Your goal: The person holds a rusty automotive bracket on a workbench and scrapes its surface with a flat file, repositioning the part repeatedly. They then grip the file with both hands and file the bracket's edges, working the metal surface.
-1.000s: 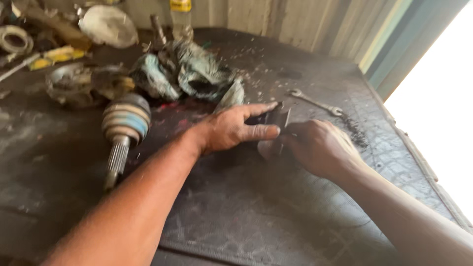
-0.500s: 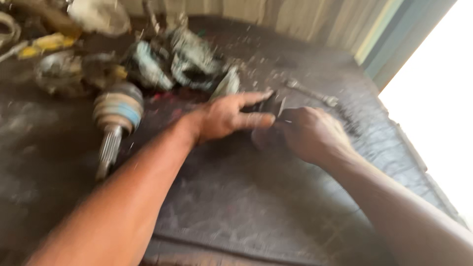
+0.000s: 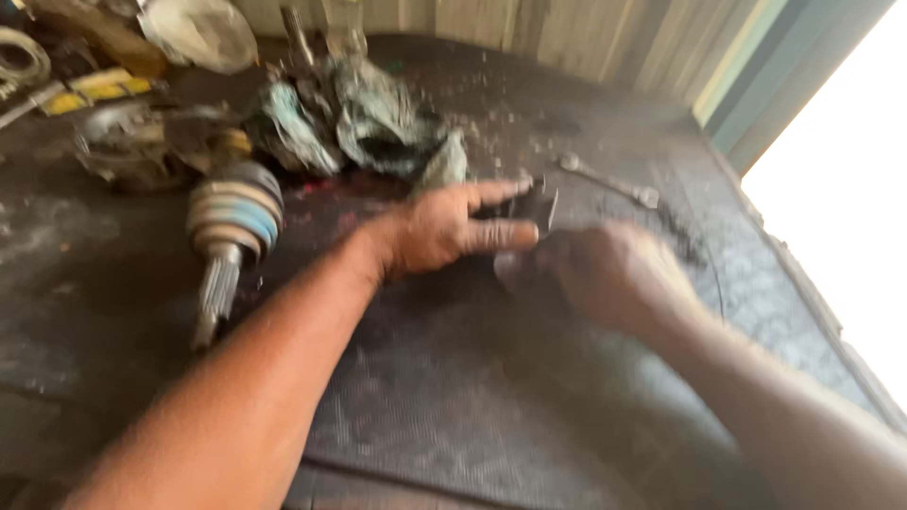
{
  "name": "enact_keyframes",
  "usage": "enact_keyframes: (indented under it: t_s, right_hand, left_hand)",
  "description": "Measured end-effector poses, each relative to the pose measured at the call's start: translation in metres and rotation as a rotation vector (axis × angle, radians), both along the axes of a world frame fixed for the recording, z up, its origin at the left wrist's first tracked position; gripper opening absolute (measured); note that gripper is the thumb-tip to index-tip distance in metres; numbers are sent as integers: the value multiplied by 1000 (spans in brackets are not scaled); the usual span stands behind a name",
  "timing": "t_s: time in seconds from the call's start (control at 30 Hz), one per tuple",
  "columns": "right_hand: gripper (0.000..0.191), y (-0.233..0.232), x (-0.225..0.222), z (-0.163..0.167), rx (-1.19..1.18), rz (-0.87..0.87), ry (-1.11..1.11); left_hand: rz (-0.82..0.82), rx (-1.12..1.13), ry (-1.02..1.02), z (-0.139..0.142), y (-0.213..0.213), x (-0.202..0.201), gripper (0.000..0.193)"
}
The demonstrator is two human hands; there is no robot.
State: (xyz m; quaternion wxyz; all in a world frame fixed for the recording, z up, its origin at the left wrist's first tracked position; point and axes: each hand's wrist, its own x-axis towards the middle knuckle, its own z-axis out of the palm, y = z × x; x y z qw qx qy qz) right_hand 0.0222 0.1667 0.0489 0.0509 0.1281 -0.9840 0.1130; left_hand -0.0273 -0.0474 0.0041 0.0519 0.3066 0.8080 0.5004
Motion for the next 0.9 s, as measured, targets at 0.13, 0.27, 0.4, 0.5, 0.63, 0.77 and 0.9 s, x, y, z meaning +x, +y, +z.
enact_keyframes:
  t_s: [0.13, 0.27, 0.4, 0.5, 0.63, 0.77, 0.9]
  right_hand:
    - [28, 1, 1, 0, 10, -45, 37]
    - [31, 4, 2, -3, 20, 35, -5]
    - [30, 5, -1, 4, 122, -50, 37]
    - [33, 6, -5, 16, 75, -176, -114]
    - [35, 15, 1, 27, 127, -328, -143]
    - [37, 18, 2, 22, 210, -347, -221]
    - [34, 13, -1, 10, 191, -98, -1]
  left_hand:
    - [26, -28, 14, 1, 0, 2, 103]
    - [12, -63, 15, 6, -2, 3, 105]
    - [-18, 14, -32, 7, -1, 6, 107]
    - [-38, 80, -131, 6, -3, 7, 108]
    - [-42, 204, -147, 5, -6, 4, 107]
    - [-96, 210, -179, 6, -9, 2, 111]
    - [-75, 116, -164, 6, -10, 3, 111]
